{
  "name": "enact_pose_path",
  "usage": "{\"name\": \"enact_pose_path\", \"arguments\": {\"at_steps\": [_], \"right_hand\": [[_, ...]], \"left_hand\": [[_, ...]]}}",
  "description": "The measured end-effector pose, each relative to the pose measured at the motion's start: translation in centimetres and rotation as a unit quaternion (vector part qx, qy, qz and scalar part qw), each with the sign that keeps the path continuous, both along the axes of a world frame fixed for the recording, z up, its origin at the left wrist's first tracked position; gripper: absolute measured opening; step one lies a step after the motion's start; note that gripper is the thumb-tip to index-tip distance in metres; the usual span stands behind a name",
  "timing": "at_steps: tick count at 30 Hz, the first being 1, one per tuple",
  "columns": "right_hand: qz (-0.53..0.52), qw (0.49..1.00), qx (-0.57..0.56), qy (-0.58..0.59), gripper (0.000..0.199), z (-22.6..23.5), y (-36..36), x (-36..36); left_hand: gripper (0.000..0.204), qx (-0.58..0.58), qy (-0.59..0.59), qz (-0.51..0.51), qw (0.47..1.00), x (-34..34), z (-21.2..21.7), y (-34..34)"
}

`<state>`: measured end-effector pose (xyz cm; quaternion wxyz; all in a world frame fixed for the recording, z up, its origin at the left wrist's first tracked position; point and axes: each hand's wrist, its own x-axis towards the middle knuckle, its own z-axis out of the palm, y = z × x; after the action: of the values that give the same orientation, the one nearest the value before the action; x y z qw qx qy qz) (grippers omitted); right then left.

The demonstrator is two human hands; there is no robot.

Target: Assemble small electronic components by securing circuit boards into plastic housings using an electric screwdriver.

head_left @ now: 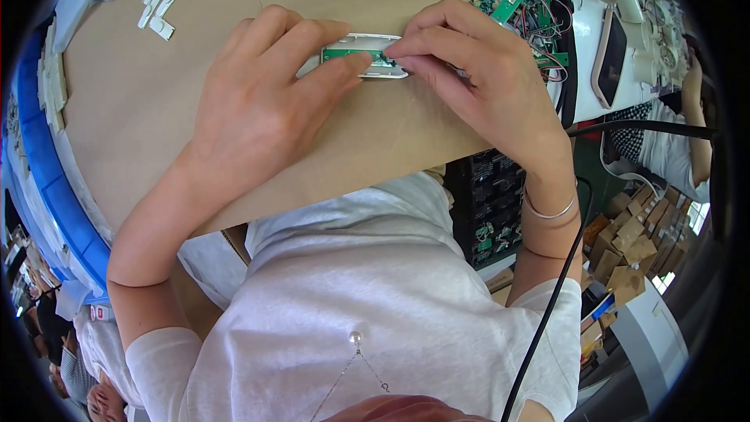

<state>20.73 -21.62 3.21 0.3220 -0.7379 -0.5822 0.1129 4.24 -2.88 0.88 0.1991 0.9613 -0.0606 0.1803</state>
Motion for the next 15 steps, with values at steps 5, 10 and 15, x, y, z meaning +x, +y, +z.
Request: {"name": "enact_pose_path", "arguments": {"at_steps": [5, 10, 15], "right_hand": [[0.066, 0.897, 0.259, 0.352, 0.031, 4.1, -2.1, -2.8], [0.204, 0.7, 0.37, 0.576, 0.046, 6.4, -1.8, -5.7], [0.334, 0.681, 0.386, 0.526, 0.049, 6.9, -2.3, -5.5]], "left_hand": [[0.024, -0.002, -0.024, 0.0, 1.0, 0.4, -0.2, -0.1], [0.024, 0.013, -0.041, 0.019, 0.999, -0.3, -1.0, 0.0], [0.027, 0.028, -0.057, 0.026, 0.998, -0.4, -1.2, -0.3]]}}
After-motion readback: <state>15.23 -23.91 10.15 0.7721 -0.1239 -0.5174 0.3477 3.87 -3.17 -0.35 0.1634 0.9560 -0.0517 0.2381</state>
